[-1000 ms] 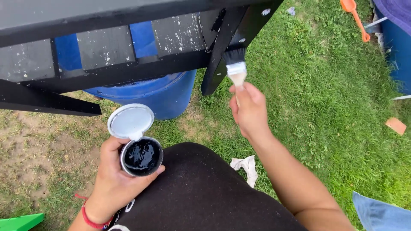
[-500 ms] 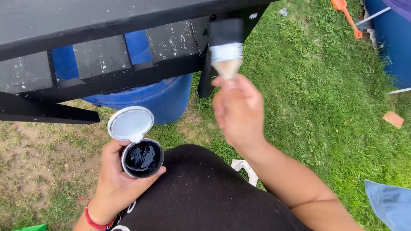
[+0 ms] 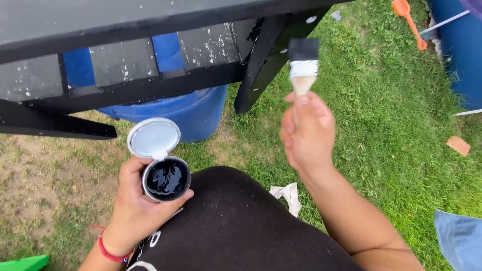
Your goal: A person uses a paintbrush to apply black paint to a wooden chair frame placed on a blue barrel outdoors.
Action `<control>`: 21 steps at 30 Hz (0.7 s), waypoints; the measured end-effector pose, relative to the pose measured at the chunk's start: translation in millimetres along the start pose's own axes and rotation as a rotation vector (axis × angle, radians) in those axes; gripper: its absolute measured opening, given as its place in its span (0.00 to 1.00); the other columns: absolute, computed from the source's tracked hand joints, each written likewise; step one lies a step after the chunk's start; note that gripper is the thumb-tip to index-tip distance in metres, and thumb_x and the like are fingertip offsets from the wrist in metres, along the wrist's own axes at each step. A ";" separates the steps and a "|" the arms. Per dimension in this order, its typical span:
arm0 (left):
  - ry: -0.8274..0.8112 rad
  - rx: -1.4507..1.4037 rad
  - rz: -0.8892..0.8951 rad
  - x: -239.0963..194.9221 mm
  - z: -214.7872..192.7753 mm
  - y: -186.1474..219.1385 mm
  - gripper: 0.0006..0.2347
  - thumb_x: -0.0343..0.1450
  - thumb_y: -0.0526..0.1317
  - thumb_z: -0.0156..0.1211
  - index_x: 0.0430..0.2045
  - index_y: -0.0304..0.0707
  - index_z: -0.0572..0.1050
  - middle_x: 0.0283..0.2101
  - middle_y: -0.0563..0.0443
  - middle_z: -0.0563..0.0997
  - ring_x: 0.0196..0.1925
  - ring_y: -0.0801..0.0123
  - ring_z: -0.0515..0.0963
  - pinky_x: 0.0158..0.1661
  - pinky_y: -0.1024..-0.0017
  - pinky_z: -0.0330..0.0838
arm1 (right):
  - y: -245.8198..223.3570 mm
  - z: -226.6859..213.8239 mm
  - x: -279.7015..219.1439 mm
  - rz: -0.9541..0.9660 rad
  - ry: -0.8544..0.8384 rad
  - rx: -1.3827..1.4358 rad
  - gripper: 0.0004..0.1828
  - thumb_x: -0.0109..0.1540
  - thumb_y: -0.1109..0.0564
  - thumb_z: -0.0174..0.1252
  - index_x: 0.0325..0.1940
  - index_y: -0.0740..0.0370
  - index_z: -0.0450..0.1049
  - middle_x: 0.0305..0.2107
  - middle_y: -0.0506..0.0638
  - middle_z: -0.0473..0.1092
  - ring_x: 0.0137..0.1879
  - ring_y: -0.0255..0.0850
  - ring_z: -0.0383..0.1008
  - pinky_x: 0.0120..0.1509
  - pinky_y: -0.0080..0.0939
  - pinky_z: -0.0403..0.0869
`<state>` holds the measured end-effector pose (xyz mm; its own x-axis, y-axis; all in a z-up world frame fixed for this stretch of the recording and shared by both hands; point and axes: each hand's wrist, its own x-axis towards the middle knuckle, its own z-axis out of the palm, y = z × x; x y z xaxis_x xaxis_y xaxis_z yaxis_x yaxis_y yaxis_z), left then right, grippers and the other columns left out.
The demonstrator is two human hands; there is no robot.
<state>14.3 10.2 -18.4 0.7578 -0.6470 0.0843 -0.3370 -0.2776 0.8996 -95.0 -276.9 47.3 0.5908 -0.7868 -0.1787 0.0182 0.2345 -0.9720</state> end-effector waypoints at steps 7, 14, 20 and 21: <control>-0.004 -0.013 0.132 -2.5 -1.3 5.8 0.37 0.53 0.40 0.78 0.52 0.36 0.58 0.54 0.42 0.70 0.57 0.61 0.75 0.60 0.64 0.65 | 49.5 2.8 40.3 0.061 -0.031 -0.154 0.14 0.71 0.55 0.42 0.38 0.59 0.71 0.14 0.41 0.61 0.15 0.28 0.53 0.16 0.28 0.52; -0.016 0.017 0.111 -4.5 -2.2 5.3 0.38 0.52 0.39 0.80 0.52 0.34 0.57 0.53 0.38 0.71 0.58 0.57 0.77 0.61 0.63 0.66 | 169.8 -12.3 61.6 0.277 0.049 -0.170 0.12 0.68 0.54 0.45 0.38 0.60 0.72 0.11 0.43 0.59 0.15 0.31 0.51 0.19 0.32 0.48; -0.075 -0.138 0.080 -10.6 -3.1 6.3 0.36 0.55 0.36 0.76 0.52 0.40 0.55 0.54 0.37 0.71 0.58 0.55 0.79 0.64 0.59 0.68 | 235.7 -21.6 75.1 0.338 0.082 -0.215 0.13 0.68 0.56 0.44 0.37 0.61 0.73 0.11 0.44 0.59 0.17 0.32 0.51 0.21 0.33 0.48; -0.028 -0.005 0.060 -14.4 -4.7 2.1 0.38 0.53 0.40 0.78 0.52 0.35 0.56 0.53 0.38 0.71 0.58 0.59 0.77 0.62 0.64 0.66 | 249.6 -25.5 78.5 0.365 0.082 -0.211 0.13 0.67 0.56 0.44 0.37 0.61 0.73 0.11 0.44 0.58 0.17 0.32 0.51 0.21 0.34 0.47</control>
<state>5.4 22.4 -15.7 0.7205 -0.6818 0.1266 -0.3788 -0.2341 0.8954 -64.7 -294.7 -213.2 0.4613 -0.7186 -0.5204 -0.3505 0.3912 -0.8510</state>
